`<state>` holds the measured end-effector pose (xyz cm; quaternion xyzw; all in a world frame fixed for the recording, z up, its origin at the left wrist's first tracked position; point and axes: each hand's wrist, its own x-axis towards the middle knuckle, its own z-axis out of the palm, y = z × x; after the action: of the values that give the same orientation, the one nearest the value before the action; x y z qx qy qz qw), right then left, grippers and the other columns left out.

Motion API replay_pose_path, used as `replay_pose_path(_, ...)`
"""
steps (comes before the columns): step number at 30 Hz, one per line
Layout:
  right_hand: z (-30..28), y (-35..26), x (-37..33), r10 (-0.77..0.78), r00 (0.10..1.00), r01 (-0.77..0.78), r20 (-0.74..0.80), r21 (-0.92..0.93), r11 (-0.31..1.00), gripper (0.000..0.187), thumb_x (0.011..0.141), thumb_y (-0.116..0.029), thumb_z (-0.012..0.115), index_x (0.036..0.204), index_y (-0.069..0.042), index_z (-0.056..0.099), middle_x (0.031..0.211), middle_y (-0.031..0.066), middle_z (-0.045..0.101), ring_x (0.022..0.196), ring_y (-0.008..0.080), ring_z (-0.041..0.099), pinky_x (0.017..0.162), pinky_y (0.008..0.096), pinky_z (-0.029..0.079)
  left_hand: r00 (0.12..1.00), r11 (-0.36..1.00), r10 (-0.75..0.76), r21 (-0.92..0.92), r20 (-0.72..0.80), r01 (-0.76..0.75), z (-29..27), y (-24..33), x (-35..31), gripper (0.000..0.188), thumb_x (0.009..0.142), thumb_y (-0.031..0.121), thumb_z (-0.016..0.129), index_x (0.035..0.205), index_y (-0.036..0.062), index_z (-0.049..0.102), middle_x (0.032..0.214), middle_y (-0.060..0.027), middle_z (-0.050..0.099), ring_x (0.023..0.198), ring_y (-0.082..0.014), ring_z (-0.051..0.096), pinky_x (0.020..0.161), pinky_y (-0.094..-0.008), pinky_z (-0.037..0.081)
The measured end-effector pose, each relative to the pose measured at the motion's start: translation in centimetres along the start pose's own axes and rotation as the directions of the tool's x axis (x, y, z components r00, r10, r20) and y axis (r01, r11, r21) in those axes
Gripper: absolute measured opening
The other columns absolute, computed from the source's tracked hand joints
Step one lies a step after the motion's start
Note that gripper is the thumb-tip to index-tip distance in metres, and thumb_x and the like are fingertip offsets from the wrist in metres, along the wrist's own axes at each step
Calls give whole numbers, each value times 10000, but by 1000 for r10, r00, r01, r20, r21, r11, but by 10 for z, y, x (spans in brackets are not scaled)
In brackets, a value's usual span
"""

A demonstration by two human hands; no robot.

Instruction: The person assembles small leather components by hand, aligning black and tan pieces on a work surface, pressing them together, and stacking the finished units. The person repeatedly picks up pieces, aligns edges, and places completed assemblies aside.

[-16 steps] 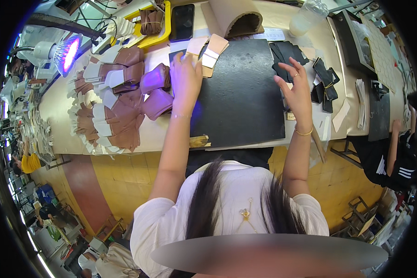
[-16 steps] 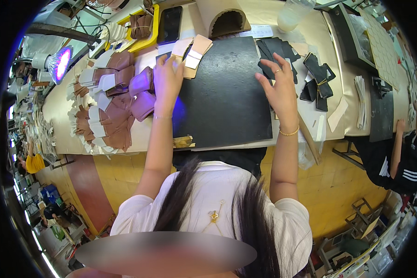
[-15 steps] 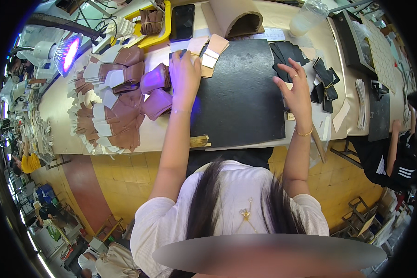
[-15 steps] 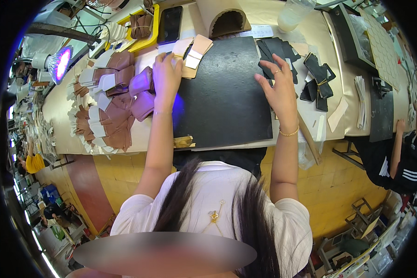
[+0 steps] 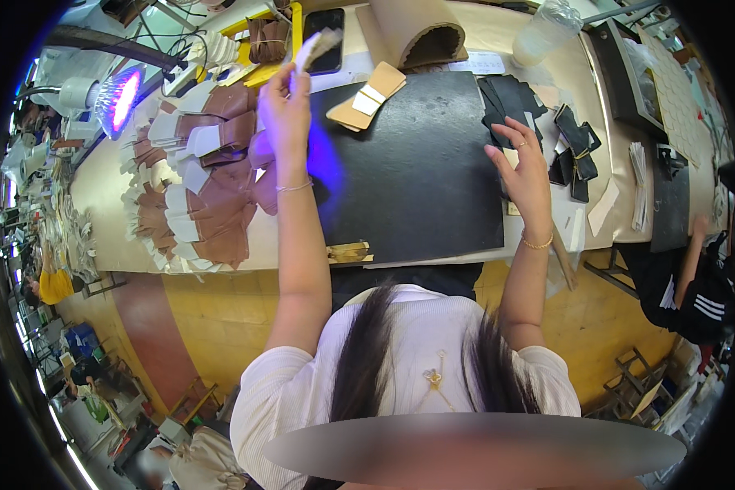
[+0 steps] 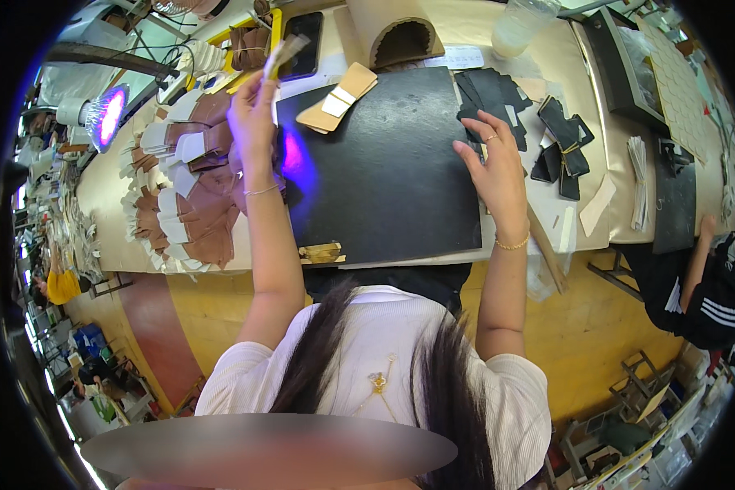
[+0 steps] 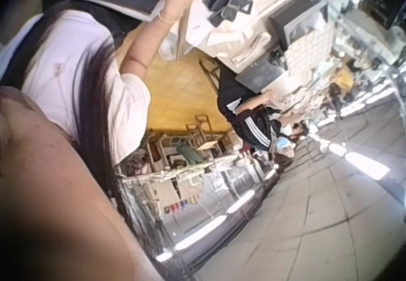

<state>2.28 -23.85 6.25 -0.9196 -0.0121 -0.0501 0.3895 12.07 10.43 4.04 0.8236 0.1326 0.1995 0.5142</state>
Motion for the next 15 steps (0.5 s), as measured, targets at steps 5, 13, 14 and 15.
replay_pose_path(5, 13, -12, 4, -175, 984, 175, 5, 18, 984, 291, 889, -159, 695, 1164, -70, 661, 1264, 126, 610, 1105, 285, 616, 847, 325, 510, 890, 375, -194, -808, 412, 456, -27, 35, -7, 439, 1007, 236, 485, 1289, -100, 501, 1157, -248, 624, 1026, -365, 649, 883, -420, 553)
replay_pose_path(13, 27, -64, 11, -336, 942, 317, -2, 335, 887, 162, 918, -53, 640, 1068, -29, 696, 1117, 83, 679, 906, 171, 643, 809, 275, 500, 719, 350, -81, -656, 690, 669, -15, 65, -54, 482, 1018, 261, 399, 1326, -102, 474, 1281, -269, 574, 1151, -377, 598, 938, -480, 534)
replay_pose_path(14, 29, -73, 14, -374, 926, 370, -57, 341, 864, 148, 906, -35, 653, 1044, -33, 706, 1066, 74, 677, 848, 151, 634, 760, 265, 506, 706, 367, -76, -638, 704, 677, -12, 67, -60, 479, 1020, 262, 397, 1325, -99, 477, 1281, -267, 576, 1147, -379, 600, 934, -473, 536)
replay_pose_path(15, 30, -80, 17, -382, 921, 383, -75, 345, 857, 141, 887, -44, 670, 1024, -34, 704, 1026, 80, 669, 841, 183, 640, 753, 282, 512, 694, 355, -41, -639, 719, 682, -10, 69, -65, 476, 1022, 263, 395, 1323, -95, 480, 1281, -265, 578, 1143, -380, 601, 930, -466, 539)
